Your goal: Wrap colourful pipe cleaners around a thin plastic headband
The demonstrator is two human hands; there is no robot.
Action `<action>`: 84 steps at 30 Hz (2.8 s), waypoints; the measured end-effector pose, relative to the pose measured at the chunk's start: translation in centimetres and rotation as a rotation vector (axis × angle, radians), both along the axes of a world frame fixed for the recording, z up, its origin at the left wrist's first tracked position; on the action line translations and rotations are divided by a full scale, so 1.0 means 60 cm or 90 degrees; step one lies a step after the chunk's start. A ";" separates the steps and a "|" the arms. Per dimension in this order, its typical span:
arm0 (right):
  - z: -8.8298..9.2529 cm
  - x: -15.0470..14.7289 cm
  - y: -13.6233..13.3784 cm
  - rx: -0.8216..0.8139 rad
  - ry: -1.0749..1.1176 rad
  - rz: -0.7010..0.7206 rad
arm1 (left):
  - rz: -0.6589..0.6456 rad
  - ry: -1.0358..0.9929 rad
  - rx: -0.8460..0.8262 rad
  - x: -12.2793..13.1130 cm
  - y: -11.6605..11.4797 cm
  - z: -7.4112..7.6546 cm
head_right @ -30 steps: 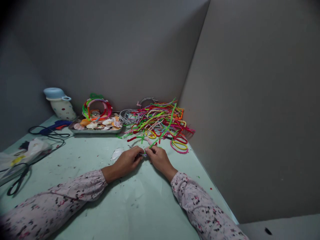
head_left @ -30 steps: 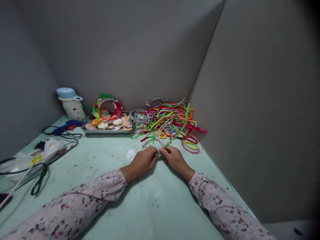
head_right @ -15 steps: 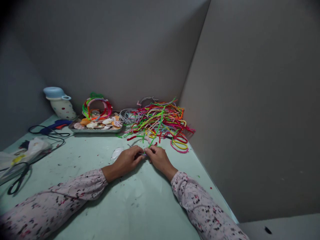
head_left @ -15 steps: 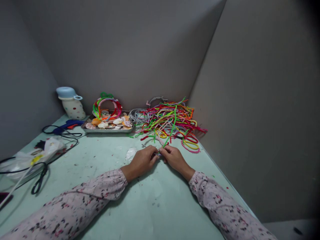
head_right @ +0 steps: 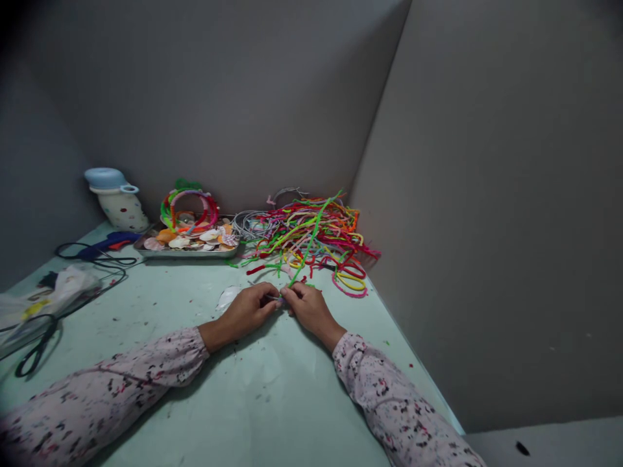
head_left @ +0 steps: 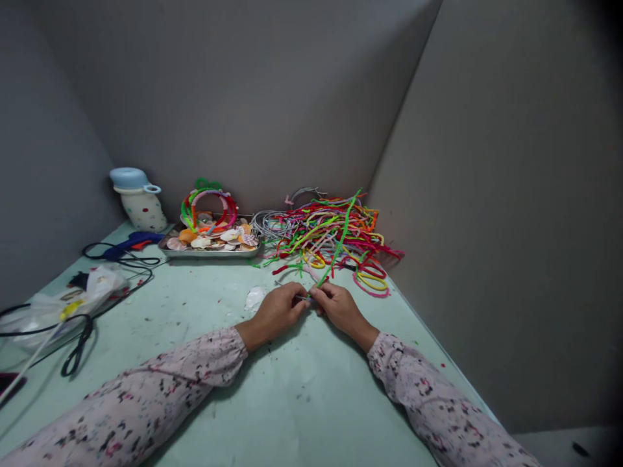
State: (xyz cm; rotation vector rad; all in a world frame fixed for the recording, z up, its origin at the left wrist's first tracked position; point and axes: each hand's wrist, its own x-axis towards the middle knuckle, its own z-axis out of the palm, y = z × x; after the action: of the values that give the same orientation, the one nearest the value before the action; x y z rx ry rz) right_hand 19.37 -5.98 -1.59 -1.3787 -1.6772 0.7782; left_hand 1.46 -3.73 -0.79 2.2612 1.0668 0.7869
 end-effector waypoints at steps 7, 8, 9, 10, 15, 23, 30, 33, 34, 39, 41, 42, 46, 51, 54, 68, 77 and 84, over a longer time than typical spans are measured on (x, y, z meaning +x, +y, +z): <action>0.000 -0.003 -0.001 0.010 0.035 0.015 | 0.002 -0.070 -0.080 0.002 0.001 0.001; 0.000 -0.003 -0.002 0.013 0.038 0.018 | 0.001 -0.081 -0.094 0.002 0.002 0.001; -0.001 -0.003 -0.002 0.016 0.039 0.022 | 0.002 -0.091 -0.107 0.002 0.003 0.000; -0.001 -0.004 -0.002 0.020 0.038 0.024 | 0.003 -0.099 -0.119 0.002 0.004 0.000; 0.000 -0.005 -0.002 0.062 0.026 0.040 | 0.013 -0.120 -0.159 0.000 0.013 -0.004; 0.004 -0.005 -0.006 0.070 -0.001 0.044 | -0.001 -0.141 -0.236 -0.003 0.018 -0.007; 0.004 -0.003 -0.005 0.059 -0.012 0.025 | -0.036 -0.118 -0.219 -0.005 0.019 -0.005; 0.006 -0.003 -0.006 0.064 -0.011 0.031 | -0.030 -0.115 -0.213 -0.005 0.018 -0.004; 0.006 -0.004 -0.006 0.065 -0.009 0.034 | -0.027 -0.117 -0.215 -0.004 0.018 -0.004; 0.006 -0.005 -0.006 0.073 -0.003 0.033 | -0.020 -0.152 -0.238 -0.001 0.020 -0.010; 0.006 -0.006 -0.006 0.074 -0.007 0.031 | -0.016 -0.165 -0.250 0.000 0.021 -0.012; 0.006 -0.006 -0.007 0.073 -0.009 0.031 | -0.012 -0.170 -0.255 0.000 0.022 -0.013; 0.007 -0.006 -0.009 0.064 -0.008 0.034 | 0.007 -0.183 -0.267 0.001 0.023 -0.015; 0.002 -0.006 -0.007 0.054 0.003 0.034 | 0.014 -0.174 -0.269 0.002 0.021 -0.010; -0.001 -0.004 -0.005 0.044 0.008 0.020 | 0.006 -0.149 -0.233 0.001 0.019 -0.008; -0.001 -0.003 -0.003 0.038 -0.022 0.007 | -0.011 -0.088 -0.197 -0.001 0.016 -0.003; 0.001 -0.004 -0.005 0.033 -0.013 0.022 | 0.023 -0.096 -0.193 0.003 0.020 -0.011; 0.009 -0.006 -0.009 0.080 -0.028 0.053 | 0.043 -0.111 -0.209 0.007 0.021 -0.009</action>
State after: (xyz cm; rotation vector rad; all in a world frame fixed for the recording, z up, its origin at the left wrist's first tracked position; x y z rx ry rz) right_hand 19.01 -6.53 -1.04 -1.2549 -1.7962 0.6803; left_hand 1.85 -2.49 -1.33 1.8571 1.1054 0.7583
